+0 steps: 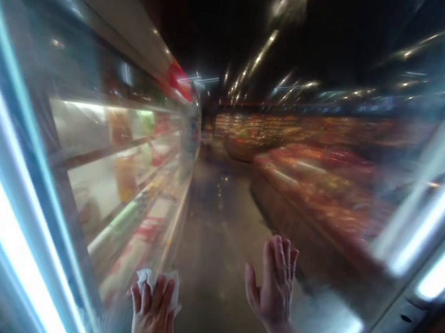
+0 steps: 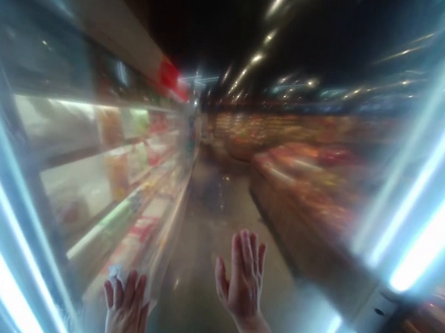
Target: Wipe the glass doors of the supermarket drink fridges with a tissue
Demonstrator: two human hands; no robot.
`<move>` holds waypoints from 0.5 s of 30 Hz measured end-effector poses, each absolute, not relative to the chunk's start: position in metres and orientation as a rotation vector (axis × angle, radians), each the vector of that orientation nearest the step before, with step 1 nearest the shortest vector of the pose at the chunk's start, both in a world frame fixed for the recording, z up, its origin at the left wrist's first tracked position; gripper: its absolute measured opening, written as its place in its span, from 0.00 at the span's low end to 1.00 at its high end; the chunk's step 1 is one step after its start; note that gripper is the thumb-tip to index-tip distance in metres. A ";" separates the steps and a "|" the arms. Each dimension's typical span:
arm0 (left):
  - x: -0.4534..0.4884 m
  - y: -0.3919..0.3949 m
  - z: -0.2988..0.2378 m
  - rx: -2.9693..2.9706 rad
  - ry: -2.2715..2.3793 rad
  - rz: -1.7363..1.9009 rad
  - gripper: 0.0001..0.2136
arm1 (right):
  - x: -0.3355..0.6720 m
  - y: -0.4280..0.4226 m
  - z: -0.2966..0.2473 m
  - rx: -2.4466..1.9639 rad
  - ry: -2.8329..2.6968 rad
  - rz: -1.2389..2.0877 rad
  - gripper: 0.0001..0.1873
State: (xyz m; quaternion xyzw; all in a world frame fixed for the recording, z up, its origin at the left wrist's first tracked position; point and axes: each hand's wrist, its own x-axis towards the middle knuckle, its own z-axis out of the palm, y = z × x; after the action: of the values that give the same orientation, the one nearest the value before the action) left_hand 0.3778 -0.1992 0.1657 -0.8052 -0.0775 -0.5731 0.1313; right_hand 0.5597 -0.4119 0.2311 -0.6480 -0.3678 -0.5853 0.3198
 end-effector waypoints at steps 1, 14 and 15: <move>0.383 -0.203 0.173 -2.344 -0.218 -1.672 0.41 | 0.561 -0.416 0.229 -1.706 -0.968 -1.525 0.42; 0.459 -0.295 0.175 -2.288 0.110 -1.395 0.34 | 0.584 -0.469 0.207 -1.655 -0.903 -1.255 0.41; 0.468 -0.302 0.181 -2.298 0.077 -1.396 0.34 | 0.580 -0.470 0.201 -1.638 -0.927 -1.234 0.40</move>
State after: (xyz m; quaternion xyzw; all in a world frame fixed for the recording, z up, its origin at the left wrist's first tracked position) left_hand 0.4677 -0.3024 0.1809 -0.8327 0.0278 -0.5057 0.2240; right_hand 0.5797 -0.4700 0.2008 -0.6566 -0.3715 -0.4950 0.4310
